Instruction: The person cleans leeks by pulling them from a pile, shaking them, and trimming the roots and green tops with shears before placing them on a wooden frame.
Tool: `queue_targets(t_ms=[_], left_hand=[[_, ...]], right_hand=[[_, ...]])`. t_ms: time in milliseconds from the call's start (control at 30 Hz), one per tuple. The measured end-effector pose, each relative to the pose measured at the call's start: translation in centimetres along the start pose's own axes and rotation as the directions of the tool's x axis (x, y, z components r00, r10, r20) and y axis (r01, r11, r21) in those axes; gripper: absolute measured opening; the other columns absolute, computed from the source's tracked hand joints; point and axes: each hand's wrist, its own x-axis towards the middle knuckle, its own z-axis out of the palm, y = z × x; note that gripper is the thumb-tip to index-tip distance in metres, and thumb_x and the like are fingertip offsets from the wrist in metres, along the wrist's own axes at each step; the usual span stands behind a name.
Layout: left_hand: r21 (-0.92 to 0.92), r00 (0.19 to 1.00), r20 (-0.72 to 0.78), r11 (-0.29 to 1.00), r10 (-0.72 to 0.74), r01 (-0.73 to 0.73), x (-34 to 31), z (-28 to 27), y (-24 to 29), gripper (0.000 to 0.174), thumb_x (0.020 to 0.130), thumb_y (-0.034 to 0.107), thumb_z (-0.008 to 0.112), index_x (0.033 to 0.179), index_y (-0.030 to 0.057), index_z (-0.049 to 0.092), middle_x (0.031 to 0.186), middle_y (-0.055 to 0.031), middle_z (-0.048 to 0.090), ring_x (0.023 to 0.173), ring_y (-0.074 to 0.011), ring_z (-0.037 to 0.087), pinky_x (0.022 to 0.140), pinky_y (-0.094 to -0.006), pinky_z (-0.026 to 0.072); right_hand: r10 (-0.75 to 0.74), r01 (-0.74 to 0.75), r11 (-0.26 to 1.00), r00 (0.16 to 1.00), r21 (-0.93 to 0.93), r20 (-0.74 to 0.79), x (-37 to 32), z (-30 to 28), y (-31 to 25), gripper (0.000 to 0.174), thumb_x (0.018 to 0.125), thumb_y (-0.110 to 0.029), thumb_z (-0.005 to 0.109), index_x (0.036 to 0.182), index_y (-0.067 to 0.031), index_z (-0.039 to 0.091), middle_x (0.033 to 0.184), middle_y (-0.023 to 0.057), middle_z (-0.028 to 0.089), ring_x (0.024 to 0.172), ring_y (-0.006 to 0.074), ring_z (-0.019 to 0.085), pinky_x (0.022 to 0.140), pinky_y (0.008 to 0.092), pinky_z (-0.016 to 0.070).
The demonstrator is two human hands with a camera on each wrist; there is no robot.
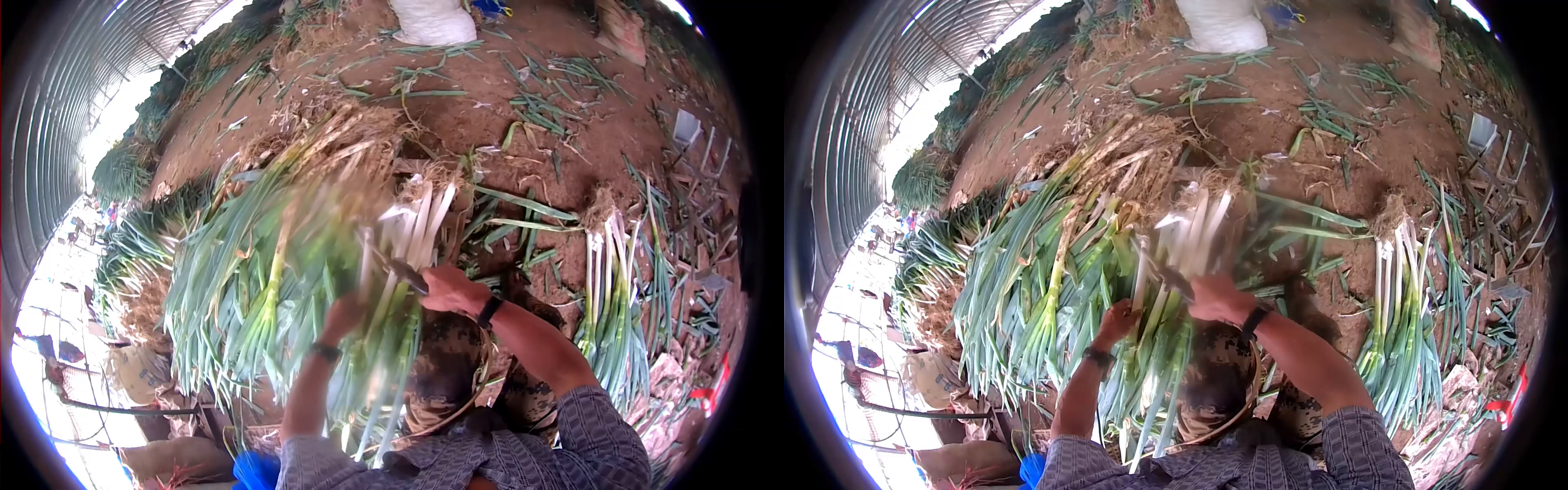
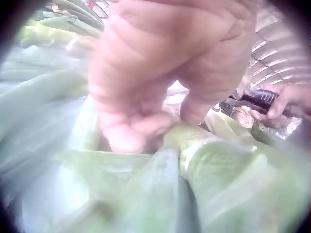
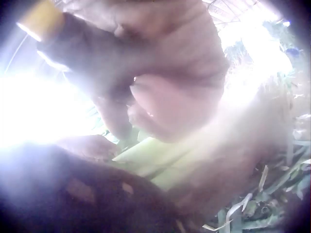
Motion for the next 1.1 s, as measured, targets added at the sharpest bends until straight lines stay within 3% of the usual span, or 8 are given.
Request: queue_targets(t_ms=[100, 167, 300, 467, 567, 867, 967, 1100], left_hand=[[-0.015, 1.0, -0.002, 1.0, -0.012, 0.012, 0.2, 0.0, 0.1, 0.026, 0.083, 0.031, 0.071, 0.086, 0.0073, 0.06, 0.065, -0.0086, 0.059, 0.058, -0.0193, 0.056, 0.054, -0.0369, 0.0437], [0.154, 0.987, -0.153, 0.985, -0.048, 0.072, -1.1, -0.1, 1.8, 0.03, 0.082, 0.035, 0.07, 0.087, 0.0084, 0.058, 0.069, -0.0121, 0.062, 0.062, -0.0287, 0.061, 0.057, -0.0428, 0.0459], [0.204, 0.978, -0.184, 0.97, -0.097, 0.135, -2.7, -0.8, 3.9, 0.036, 0.08, 0.042, 0.069, 0.09, 0.0103, 0.055, 0.075, -0.0177, 0.066, 0.073, -0.0433, 0.062, 0.063, -0.0528, 0.047], [0.233, 0.969, -0.21, 0.956, -0.127, 0.176, -2.5, -0.1, 3.5, 0.034, 0.081, 0.038, 0.069, 0.092, 0.0098, 0.053, 0.075, -0.0176, 0.066, 0.072, -0.043, 0.063, 0.063, -0.053, 0.0469], [0.233, 0.974, -0.191, 0.959, -0.12, 0.164, -2.9, -0.1, 3.3, 0.034, 0.08, 0.036, 0.07, 0.094, 0.0095, 0.054, 0.075, -0.0171, 0.066, 0.072, -0.0423, 0.063, 0.064, -0.0521, 0.0473], [0.183, 0.981, -0.136, 0.969, -0.142, 0.165, -3.2, -0.6, 3.0, 0.036, 0.079, 0.035, 0.072, 0.099, 0.0097, 0.057, 0.077, -0.0138, 0.067, 0.075, -0.0362, 0.065, 0.065, -0.0467, 0.0491], [0.173, 0.977, -0.141, 0.968, -0.159, 0.182, -3.7, -0.6, 3.1, 0.033, 0.079, 0.034, 0.072, 0.096, 0.0086, 0.058, 0.077, -0.0145, 0.067, 0.074, -0.0346, 0.066, 0.064, -0.0451, 0.0493], [0.119, 0.979, -0.14, 0.979, -0.148, 0.165, -3.5, -0.3, 2.5, 0.028, 0.08, 0.03, 0.07, 0.091, 0.0064, 0.059, 0.075, -0.0152, 0.066, 0.072, -0.0335, 0.065, 0.063, -0.043, 0.049]], right_hand=[[0.059, -0.059, 0.997, 0.998, 0.046, 0.005, 0.1, -0.3, 0.3, 0.03, 0.073, -0.024, 0.067, 0.089, 0.0, 0.062, 0.083, 0.0242, 0.066, 0.081, 0.0422, 0.066, 0.073, 0.0475, 0.0534], [0.132, -0.131, 0.987, 0.991, 0.097, 0.001, 0.5, -0.6, 0.2, 0.029, 0.073, -0.024, 0.067, 0.087, 0.0001, 0.062, 0.083, 0.0241, 0.066, 0.08, 0.0424, 0.066, 0.074, 0.0477, 0.0533], [0.011, -0.017, 0.998, 0.996, 0.066, 0.087, -0.3, -0.4, 0.2, 0.027, 0.073, -0.023, 0.066, 0.086, -0.0001, 0.062, 0.081, 0.0229, 0.067, 0.08, 0.0422, 0.066, 0.073, 0.0478, 0.0533], [-0.018, 0.018, 1.0, 1.0, -0.014, 0.004, 0.2, 0.2, 0.2, 0.028, 0.075, -0.024, 0.065, 0.089, -0.0011, 0.063, 0.08, 0.0224, 0.067, 0.079, 0.0415, 0.067, 0.073, 0.0477, 0.0536], [-0.019, 0.019, 0.995, 1.0, 0.095, 0.007, 0.1, -0.1, 0.0, 0.031, 0.075, -0.025, 0.065, 0.096, -0.0012, 0.062, 0.083, 0.023, 0.067, 0.079, 0.041, 0.066, 0.073, 0.0476, 0.0537], [0.106, -0.106, 0.993, 0.994, 0.047, 0.004, 1.4, 0.6, 0.6, 0.035, 0.075, -0.027, 0.067, 0.098, -0.0013, 0.06, 0.085, 0.023, 0.066, 0.082, 0.0405, 0.066, 0.075, 0.0485, 0.0521], [-0.067, 0.067, 0.998, 0.997, -0.001, 0.031, 0.1, 0.0, -0.2, 0.019, 0.072, -0.015, 0.062, 0.087, -0.0025, 0.063, 0.076, 0.0173, 0.067, 0.074, 0.0325, 0.068, 0.066, 0.042, 0.0537], [0.044, -0.044, 0.996, 0.999, 0.078, 0.0, 0.7, 0.2, 0.7, 0.036, 0.075, -0.03, 0.068, 0.093, -0.0001, 0.059, 0.084, 0.0229, 0.066, 0.08, 0.0408, 0.065, 0.073, 0.0485, 0.0514]])
